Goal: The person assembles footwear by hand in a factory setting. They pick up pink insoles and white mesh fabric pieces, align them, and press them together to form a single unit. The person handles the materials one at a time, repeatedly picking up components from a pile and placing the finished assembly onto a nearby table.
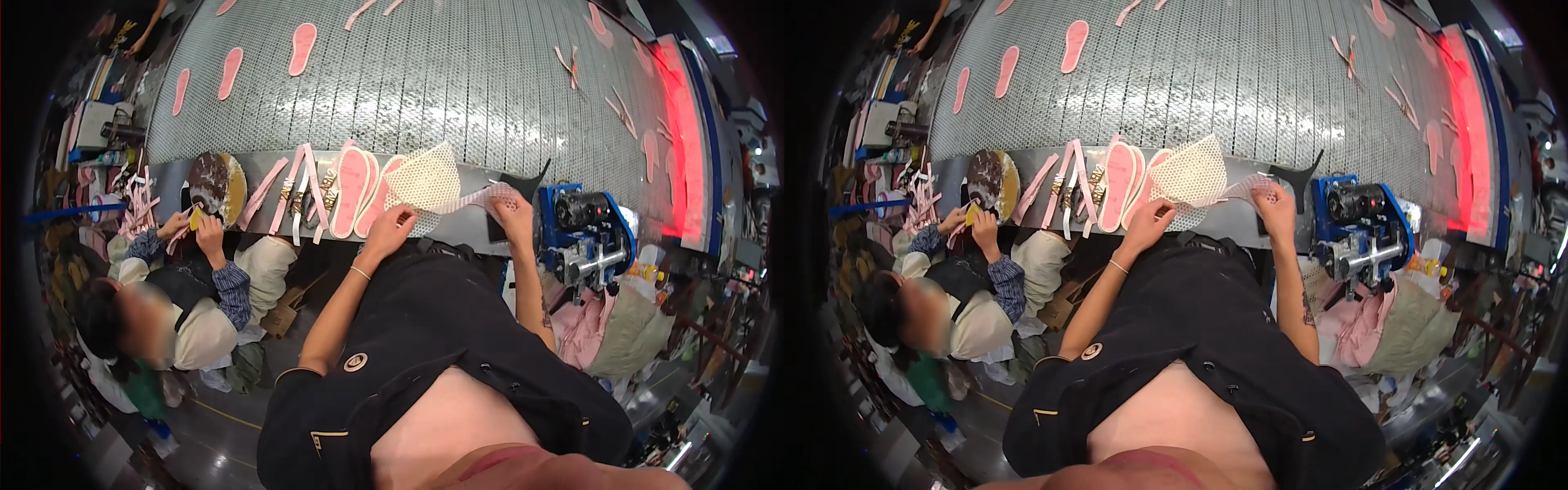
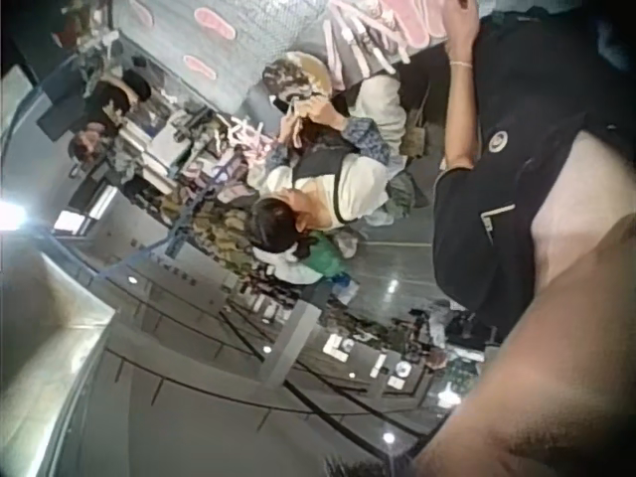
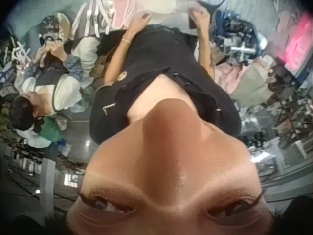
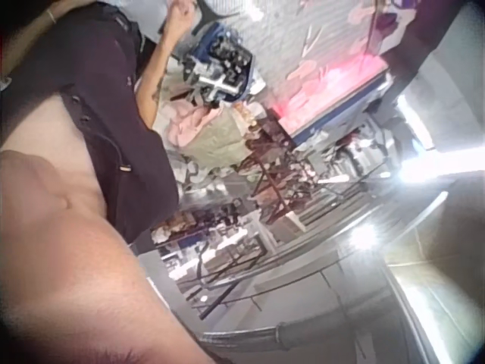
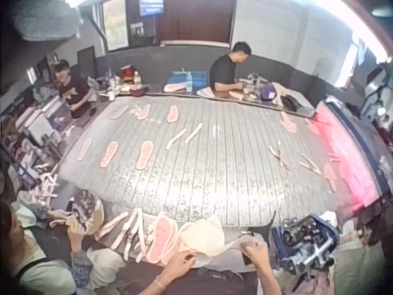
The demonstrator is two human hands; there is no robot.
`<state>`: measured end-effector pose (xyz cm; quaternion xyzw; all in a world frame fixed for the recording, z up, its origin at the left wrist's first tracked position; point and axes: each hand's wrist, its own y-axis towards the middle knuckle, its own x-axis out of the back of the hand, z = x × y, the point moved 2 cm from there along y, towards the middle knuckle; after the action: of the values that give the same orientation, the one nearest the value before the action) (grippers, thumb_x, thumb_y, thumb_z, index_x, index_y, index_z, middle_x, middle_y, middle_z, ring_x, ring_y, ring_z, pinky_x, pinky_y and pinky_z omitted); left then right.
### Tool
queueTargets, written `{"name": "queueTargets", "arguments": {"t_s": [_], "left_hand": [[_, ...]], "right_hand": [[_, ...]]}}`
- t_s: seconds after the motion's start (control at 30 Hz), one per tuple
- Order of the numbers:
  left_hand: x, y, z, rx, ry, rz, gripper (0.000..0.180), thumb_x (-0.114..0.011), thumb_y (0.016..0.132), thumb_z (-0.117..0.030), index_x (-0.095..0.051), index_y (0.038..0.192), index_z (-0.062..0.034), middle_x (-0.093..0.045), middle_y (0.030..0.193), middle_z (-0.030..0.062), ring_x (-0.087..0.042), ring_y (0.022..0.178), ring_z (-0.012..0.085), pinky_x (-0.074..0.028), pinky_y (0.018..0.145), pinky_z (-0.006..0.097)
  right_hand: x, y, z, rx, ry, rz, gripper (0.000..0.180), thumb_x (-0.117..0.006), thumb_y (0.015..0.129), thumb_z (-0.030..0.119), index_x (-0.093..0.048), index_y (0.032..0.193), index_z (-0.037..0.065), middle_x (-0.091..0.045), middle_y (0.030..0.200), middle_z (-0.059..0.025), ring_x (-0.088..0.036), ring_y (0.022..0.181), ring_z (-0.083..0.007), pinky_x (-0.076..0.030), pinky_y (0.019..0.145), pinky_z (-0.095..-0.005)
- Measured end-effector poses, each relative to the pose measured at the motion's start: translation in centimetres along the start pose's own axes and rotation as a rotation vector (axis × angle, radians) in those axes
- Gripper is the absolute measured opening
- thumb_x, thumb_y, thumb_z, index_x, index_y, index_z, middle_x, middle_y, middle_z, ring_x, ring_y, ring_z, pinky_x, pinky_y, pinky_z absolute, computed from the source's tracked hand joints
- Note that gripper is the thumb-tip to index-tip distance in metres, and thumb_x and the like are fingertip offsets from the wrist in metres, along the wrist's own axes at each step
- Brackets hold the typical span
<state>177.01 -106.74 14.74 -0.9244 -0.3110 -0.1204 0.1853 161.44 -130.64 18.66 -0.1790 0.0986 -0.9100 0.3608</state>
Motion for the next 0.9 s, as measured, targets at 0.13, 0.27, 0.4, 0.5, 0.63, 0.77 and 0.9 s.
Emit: {"name": "queueTargets", "arguments": {"t_s": [0.13, 0.27, 0.4, 0.5, 0.63, 0.77, 0.9], "left_hand": [[-0.4, 2.0, -2.0, -0.012, 0.087, 0.126, 0.023, -0.061, 0.088, -0.021, -0.064, 0.099, -0.0012, -0.068, 0.091, 0.0099, -0.066, 0.079, 0.0200, -0.051, 0.072, 0.032], [-0.2, 3.3, -0.9, -0.039, 0.064, 0.110, 0.033, -0.061, 0.088, -0.028, -0.061, 0.107, -0.0006, -0.067, 0.098, 0.0111, -0.065, 0.088, 0.0207, -0.051, 0.075, 0.033], [-1.3, 4.9, 1.7, 0.029, -0.218, -0.014, 0.053, -0.058, 0.089, -0.041, -0.053, 0.120, 0.0014, -0.063, 0.112, 0.0127, -0.061, 0.100, 0.0228, -0.048, 0.083, 0.035], [-0.8, 5.8, 0.4, 0.298, -0.775, 0.136, 0.059, -0.053, 0.093, -0.047, -0.047, 0.128, 0.0001, -0.058, 0.122, 0.0139, -0.056, 0.111, 0.0227, -0.046, 0.090, 0.036], [1.1, 7.1, -2.6, 0.285, -1.614, 0.321, 0.061, -0.048, 0.095, -0.050, -0.047, 0.128, 0.0013, -0.056, 0.124, 0.0130, -0.054, 0.114, 0.0238, -0.042, 0.100, 0.041], [4.8, 10.0, -5.1, 0.126, -1.758, 0.031, 0.052, -0.047, 0.098, -0.038, -0.046, 0.130, 0.0035, -0.056, 0.126, 0.0170, -0.053, 0.118, 0.0279, -0.041, 0.103, 0.043], [9.7, 15.0, -5.7, 0.220, -1.542, -0.065, 0.041, -0.050, 0.097, -0.021, -0.047, 0.129, 0.0046, -0.059, 0.123, 0.0175, -0.060, 0.110, 0.0274, -0.050, 0.095, 0.040]], "right_hand": [[-1.3, -0.6, 1.6, 0.025, -0.140, 0.195, 0.017, -0.066, 0.079, 0.006, -0.065, 0.094, -0.002, -0.066, 0.080, -0.0052, -0.059, 0.076, -0.0102, -0.047, 0.071, -0.0265], [-1.4, -2.8, 5.2, -0.054, -0.206, 0.264, 0.017, -0.067, 0.080, 0.006, -0.065, 0.094, -0.002, -0.066, 0.081, -0.0047, -0.059, 0.076, -0.0091, -0.046, 0.071, -0.0250], [-1.8, -3.1, 9.0, -0.048, 0.024, 0.236, 0.017, -0.069, 0.081, 0.006, -0.066, 0.096, -0.003, -0.068, 0.086, -0.0041, -0.061, 0.077, -0.0096, -0.047, 0.072, -0.0243], [-3.3, -0.9, 9.8, -0.056, 0.203, 0.150, 0.020, -0.070, 0.081, 0.005, -0.066, 0.099, -0.004, -0.069, 0.092, -0.0067, -0.063, 0.081, -0.0121, -0.050, 0.076, -0.0254], [-8.4, 2.7, 9.5, 0.000, 0.424, 0.097, 0.023, -0.068, 0.082, 0.003, -0.064, 0.104, -0.004, -0.069, 0.097, -0.0089, -0.064, 0.085, -0.0147, -0.051, 0.080, -0.0275], [-12.8, 4.2, 9.7, -0.092, 0.454, 0.196, 0.026, -0.067, 0.083, 0.004, -0.062, 0.107, -0.004, -0.067, 0.101, -0.0096, -0.064, 0.090, -0.0168, -0.050, 0.082, -0.0295], [-16.4, 6.5, 10.1, -0.092, 0.497, 0.186, 0.037, -0.068, 0.085, 0.008, -0.055, 0.118, -0.002, -0.063, 0.109, -0.0111, -0.062, 0.095, -0.0167, -0.050, 0.084, -0.0293]]}}
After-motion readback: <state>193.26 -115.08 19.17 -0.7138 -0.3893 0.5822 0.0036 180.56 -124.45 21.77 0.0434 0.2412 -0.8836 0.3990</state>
